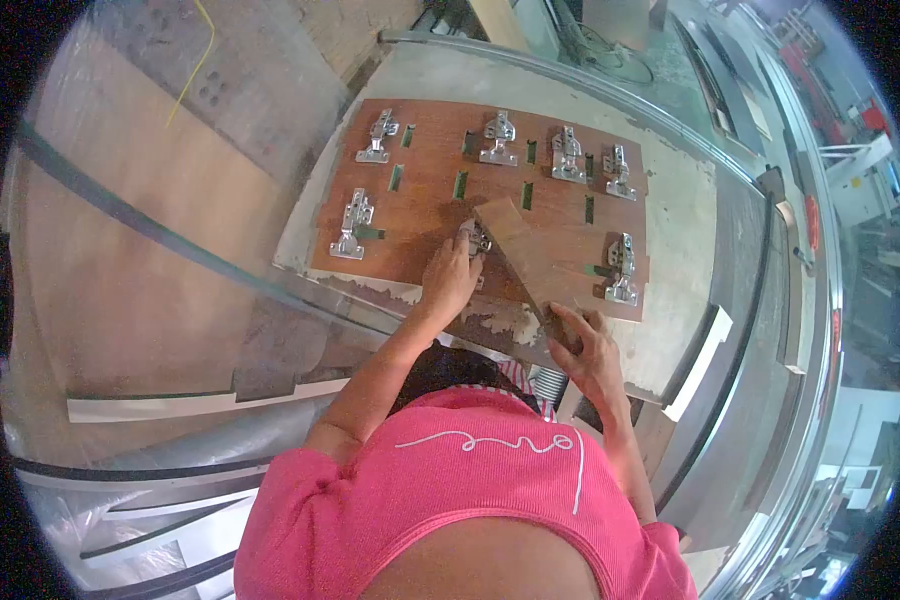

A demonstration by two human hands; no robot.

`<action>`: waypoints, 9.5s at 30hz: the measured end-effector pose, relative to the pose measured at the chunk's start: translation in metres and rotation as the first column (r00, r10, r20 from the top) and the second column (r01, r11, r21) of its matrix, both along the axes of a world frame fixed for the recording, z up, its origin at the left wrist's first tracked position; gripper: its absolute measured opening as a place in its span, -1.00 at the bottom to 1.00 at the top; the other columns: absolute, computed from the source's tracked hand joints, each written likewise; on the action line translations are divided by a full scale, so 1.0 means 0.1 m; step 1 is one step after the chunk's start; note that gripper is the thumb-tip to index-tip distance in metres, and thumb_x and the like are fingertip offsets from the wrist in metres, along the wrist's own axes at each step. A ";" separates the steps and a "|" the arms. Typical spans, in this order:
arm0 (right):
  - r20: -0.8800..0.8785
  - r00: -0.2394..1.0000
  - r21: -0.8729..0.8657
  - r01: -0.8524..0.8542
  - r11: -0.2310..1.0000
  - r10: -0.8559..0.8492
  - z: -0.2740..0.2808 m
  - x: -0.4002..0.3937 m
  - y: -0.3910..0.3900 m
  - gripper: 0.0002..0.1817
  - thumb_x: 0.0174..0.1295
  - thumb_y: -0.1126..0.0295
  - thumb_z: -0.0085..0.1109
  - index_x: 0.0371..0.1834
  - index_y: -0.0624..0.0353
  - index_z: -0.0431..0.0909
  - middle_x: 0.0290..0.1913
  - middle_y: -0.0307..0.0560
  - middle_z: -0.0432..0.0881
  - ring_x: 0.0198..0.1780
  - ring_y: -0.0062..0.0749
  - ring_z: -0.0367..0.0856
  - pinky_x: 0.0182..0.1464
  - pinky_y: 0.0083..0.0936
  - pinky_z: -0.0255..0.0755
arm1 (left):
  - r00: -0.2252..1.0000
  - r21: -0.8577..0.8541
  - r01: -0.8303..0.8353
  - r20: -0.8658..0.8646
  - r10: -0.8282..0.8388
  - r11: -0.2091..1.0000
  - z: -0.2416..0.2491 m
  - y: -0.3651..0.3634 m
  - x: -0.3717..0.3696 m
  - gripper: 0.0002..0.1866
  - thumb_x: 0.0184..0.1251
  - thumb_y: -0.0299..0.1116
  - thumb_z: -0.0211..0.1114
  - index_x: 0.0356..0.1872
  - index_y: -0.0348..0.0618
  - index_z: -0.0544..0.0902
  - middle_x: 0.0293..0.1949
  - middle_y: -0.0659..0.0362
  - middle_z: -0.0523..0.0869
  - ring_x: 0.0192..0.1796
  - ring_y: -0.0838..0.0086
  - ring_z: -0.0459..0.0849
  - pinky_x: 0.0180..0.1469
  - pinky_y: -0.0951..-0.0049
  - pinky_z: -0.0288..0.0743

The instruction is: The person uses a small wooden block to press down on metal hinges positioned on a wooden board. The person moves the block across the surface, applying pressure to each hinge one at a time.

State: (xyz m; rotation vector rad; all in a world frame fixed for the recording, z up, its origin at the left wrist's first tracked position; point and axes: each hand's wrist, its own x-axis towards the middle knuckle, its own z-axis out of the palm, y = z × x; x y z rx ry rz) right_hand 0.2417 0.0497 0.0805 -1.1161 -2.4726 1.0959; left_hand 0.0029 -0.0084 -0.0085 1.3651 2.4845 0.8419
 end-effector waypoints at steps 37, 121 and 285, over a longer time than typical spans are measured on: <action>-0.177 0.967 -0.104 0.166 0.981 -0.183 0.04 0.61 0.03 -0.48 0.11 0.34 0.28 0.22 -0.07 0.49 0.13 0.13 0.48 0.07 -0.02 0.59 0.09 -0.27 0.51 | 0.994 0.262 -0.007 -0.104 0.036 0.965 0.24 0.36 0.31 -0.40 0.20 -0.11 0.32 0.22 -0.13 0.40 -0.02 -0.08 0.48 0.12 0.00 0.43 0.13 0.01 0.31; -0.032 0.968 0.178 0.249 0.952 -0.248 0.15 0.56 1.86 -0.46 0.05 0.08 0.27 0.18 -0.23 0.53 -0.11 0.13 0.58 -0.06 -0.01 0.60 0.00 -0.22 0.49 | 0.993 -0.076 0.114 0.017 -0.113 0.991 0.01 2.92 0.89 -0.72 0.25 -0.45 0.12 -0.05 -0.36 0.54 0.02 -0.21 0.48 0.10 -0.06 0.53 0.10 0.09 0.49; -0.005 0.934 0.134 -0.353 0.926 0.357 -0.04 -1.48 -0.07 -0.45 0.11 0.11 0.27 0.24 -0.25 0.47 0.03 0.08 0.49 -0.03 0.06 0.60 -0.01 -0.17 0.54 | 0.891 -0.013 -0.454 -0.007 0.454 0.891 0.01 -0.66 -1.33 -0.66 0.33 -0.29 0.11 0.08 -0.15 0.47 -0.02 -0.15 0.58 0.04 -0.09 0.55 0.09 0.02 0.44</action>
